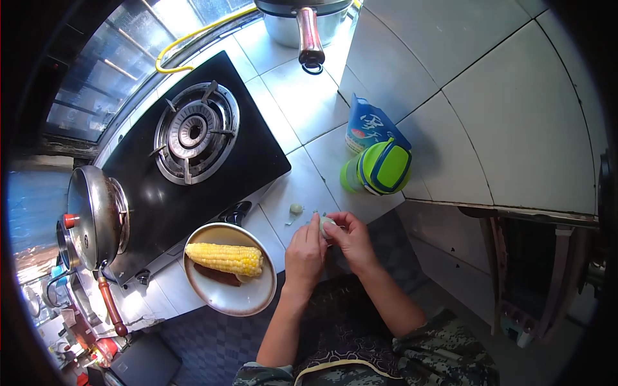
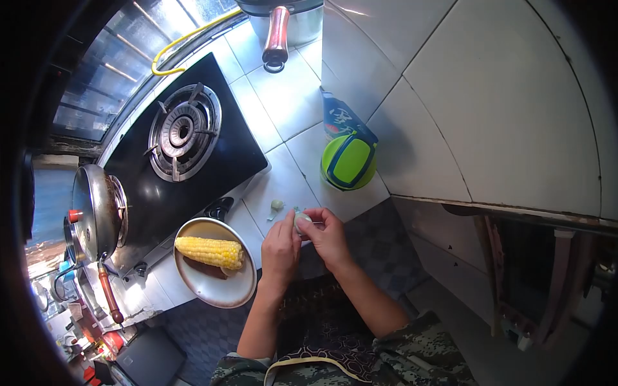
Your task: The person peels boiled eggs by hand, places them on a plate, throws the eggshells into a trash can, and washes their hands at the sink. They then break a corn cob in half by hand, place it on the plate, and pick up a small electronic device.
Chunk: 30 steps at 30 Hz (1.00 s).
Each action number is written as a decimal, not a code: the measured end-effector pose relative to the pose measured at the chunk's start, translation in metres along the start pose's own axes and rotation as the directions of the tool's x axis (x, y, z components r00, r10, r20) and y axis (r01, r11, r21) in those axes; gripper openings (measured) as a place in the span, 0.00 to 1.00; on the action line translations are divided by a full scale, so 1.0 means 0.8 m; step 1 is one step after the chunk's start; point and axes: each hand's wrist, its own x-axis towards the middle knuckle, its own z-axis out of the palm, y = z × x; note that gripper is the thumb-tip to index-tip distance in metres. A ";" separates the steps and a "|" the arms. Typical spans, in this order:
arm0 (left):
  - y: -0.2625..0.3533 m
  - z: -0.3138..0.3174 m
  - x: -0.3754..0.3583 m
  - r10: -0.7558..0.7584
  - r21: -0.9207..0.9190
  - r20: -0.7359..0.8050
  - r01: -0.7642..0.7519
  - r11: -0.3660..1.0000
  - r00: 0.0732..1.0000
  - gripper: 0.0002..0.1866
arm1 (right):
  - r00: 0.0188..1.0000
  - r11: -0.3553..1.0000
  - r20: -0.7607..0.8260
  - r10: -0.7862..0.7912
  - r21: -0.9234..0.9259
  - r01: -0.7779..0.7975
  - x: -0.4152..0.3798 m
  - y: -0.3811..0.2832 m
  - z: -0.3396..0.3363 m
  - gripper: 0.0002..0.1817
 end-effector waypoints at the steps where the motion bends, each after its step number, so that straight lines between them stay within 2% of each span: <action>1: 0.000 -0.001 0.001 0.015 0.007 0.001 -0.015 1.000 1.000 0.23 | 1.000 1.000 0.000 -0.004 -0.019 0.004 0.000 0.001 0.001 0.14; 5: 0.004 0.000 0.003 0.023 -0.028 -0.014 -0.024 0.999 1.000 0.24 | 0.998 0.997 -0.002 -0.063 -0.038 0.063 0.003 0.007 0.000 0.15; 8: 0.008 -0.003 0.003 -0.033 -0.012 0.008 0.033 0.999 0.999 0.23 | 0.992 0.989 -0.003 -0.123 -0.080 0.123 0.005 0.014 -0.002 0.15; 11: 0.012 0.001 0.004 -0.060 -0.036 -0.066 0.058 0.998 0.996 0.19 | 0.988 0.986 -0.017 -0.154 -0.066 0.153 0.004 0.017 -0.003 0.14; 13: 0.015 0.002 0.004 -0.158 -0.135 -0.144 0.139 0.981 0.977 0.15 | 0.990 0.990 -0.018 -0.138 -0.006 0.138 0.002 0.015 -0.001 0.15; 17: 0.020 0.001 0.005 -0.255 -0.218 -0.149 0.220 0.951 0.955 0.13 | 0.992 0.985 -0.030 -0.126 0.116 0.128 -0.002 0.014 0.000 0.15; 19: 0.020 -0.001 0.006 -0.284 -0.264 -0.194 0.229 0.937 0.939 0.14 | 0.998 0.960 0.053 -0.018 0.280 0.003 -0.002 0.010 -0.004 0.14; 20: 0.021 -0.003 0.007 -0.283 -0.263 -0.195 0.228 0.938 0.939 0.14 | 0.998 0.960 0.054 -0.019 0.282 0.003 -0.002 0.007 -0.006 0.14; 22: 0.025 -0.010 0.008 -0.321 -0.303 -0.171 0.260 0.917 0.931 0.13 | 0.983 0.912 0.178 0.052 0.392 -0.119 -0.003 0.002 -0.010 0.13; 23: 0.026 -0.014 0.008 -0.320 -0.302 -0.171 0.260 0.917 0.932 0.13 | 0.983 0.912 0.177 0.051 0.393 -0.118 -0.002 0.001 -0.012 0.13; 25: 0.028 -0.021 0.007 -0.408 -0.410 -0.115 0.331 0.850 0.906 0.15 | 0.949 0.830 0.304 0.089 0.504 -0.240 0.000 0.003 -0.017 0.14; 28: 0.038 -0.036 0.011 -0.445 -0.513 -0.045 0.362 0.779 0.894 0.15 | 0.929 0.814 0.339 0.148 0.491 -0.309 -0.001 0.005 -0.020 0.18; 30: 0.038 -0.041 0.011 -0.460 -0.543 -0.003 0.384 0.746 0.888 0.15 | 0.925 0.848 0.354 0.139 0.441 -0.296 -0.006 -0.002 -0.016 0.19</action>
